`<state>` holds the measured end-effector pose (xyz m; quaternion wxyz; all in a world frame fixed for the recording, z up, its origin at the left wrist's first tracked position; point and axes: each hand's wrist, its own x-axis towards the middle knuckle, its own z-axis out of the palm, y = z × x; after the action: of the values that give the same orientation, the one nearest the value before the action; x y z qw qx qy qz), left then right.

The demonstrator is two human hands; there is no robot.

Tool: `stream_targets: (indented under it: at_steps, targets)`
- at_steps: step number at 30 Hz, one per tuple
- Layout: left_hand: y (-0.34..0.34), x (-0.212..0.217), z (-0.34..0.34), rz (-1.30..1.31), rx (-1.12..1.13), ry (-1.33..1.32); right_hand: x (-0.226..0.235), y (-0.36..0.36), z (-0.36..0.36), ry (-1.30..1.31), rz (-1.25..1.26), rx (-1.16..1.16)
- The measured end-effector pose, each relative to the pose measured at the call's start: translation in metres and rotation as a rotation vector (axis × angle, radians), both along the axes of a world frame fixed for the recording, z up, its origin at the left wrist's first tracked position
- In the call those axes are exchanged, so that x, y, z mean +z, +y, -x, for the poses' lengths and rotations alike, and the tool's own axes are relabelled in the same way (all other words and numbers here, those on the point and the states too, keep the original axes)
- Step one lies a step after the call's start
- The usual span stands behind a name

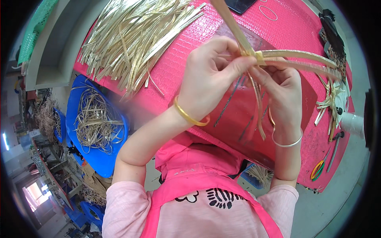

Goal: The recorder is weaving a decorative item using thin strips of material, possibly straw or synthetic ribbon.

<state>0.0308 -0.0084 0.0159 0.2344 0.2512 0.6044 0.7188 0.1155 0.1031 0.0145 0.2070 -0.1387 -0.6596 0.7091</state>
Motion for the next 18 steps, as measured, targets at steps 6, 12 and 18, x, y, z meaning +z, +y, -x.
stream_targets:
  at_steps: [6,12,18]
  targets:
    - [-0.011,0.022,0.028,0.381,-0.438,-0.155,0.0,0.015,-0.006,-0.238,0.297,0.184]
    - [-0.008,0.009,0.02,0.411,-0.291,0.303,-0.009,0.023,-0.005,-0.183,-0.161,0.17]
    - [-0.003,-0.01,0.001,0.358,0.11,1.082,-0.005,0.023,-0.003,-0.35,0.209,0.246]
